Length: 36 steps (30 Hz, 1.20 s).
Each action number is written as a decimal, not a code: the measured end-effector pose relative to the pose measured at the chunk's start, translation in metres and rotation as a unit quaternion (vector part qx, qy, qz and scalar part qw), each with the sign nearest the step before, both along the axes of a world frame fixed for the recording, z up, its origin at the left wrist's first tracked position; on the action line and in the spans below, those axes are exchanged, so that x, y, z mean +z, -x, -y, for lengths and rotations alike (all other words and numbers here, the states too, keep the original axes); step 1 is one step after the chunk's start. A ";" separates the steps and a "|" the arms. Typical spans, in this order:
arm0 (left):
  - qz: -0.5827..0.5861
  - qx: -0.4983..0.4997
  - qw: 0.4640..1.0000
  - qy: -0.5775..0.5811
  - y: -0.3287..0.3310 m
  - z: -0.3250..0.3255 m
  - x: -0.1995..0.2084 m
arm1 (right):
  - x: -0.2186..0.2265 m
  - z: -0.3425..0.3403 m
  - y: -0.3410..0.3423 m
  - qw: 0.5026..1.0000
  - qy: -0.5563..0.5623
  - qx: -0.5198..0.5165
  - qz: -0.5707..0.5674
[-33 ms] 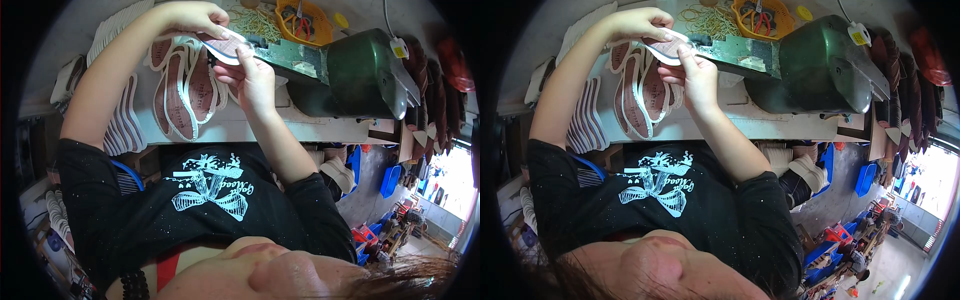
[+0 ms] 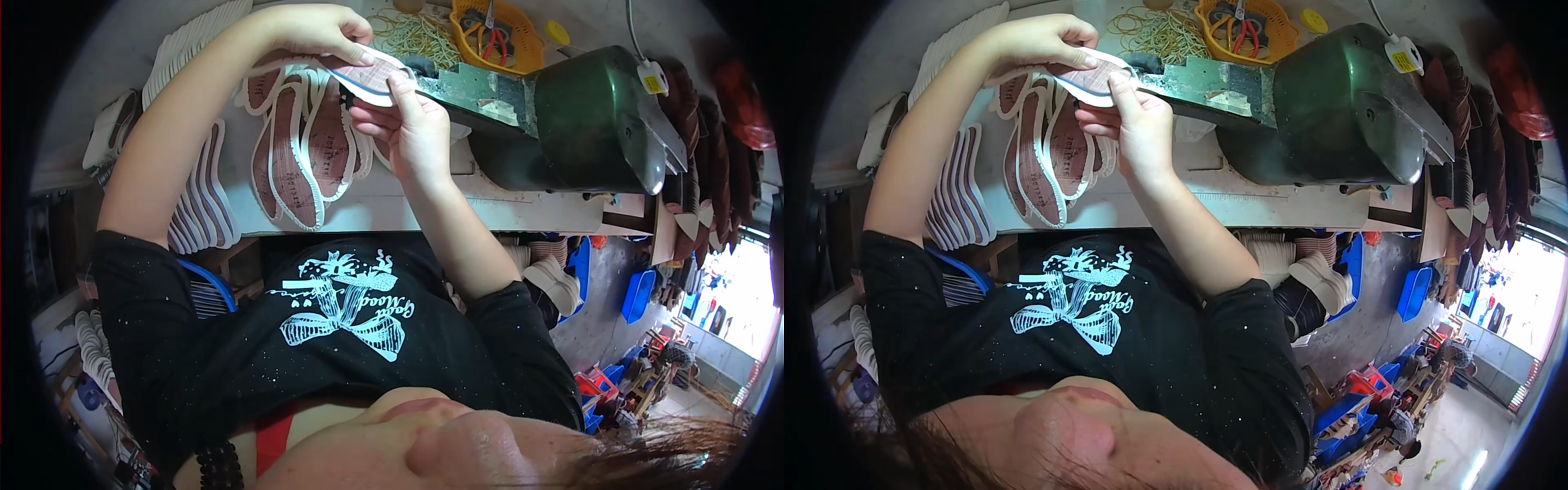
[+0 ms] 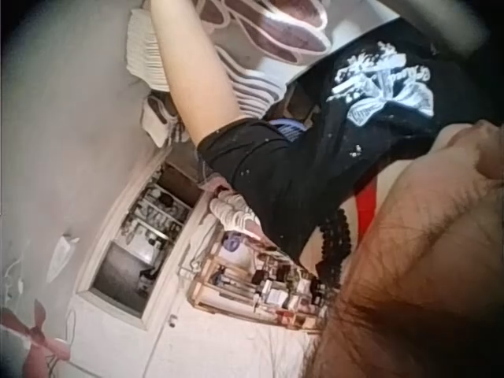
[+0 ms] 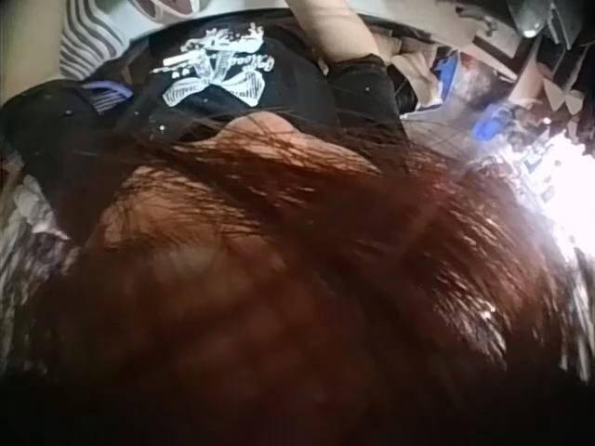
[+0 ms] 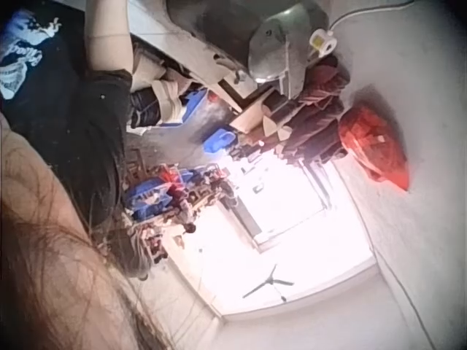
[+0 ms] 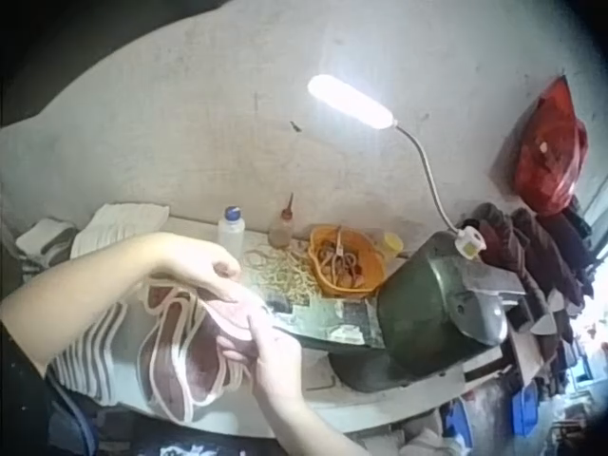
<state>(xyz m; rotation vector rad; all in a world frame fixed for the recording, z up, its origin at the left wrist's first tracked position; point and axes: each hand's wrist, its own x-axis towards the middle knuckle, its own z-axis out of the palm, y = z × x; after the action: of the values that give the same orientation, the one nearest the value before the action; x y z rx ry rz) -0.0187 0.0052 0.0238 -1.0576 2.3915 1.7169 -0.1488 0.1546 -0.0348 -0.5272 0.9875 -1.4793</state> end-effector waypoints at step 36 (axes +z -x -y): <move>0.151 0.180 0.970 -0.069 0.019 -0.013 0.002 | 0.000 -0.055 0.043 0.995 -0.049 0.082 -0.009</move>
<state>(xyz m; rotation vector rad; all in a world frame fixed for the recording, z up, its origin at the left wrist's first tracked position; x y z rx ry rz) -0.0380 0.0181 0.0259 -1.6708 1.9588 1.6324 -0.1922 0.2100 -0.0345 -0.5396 1.0007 -1.2756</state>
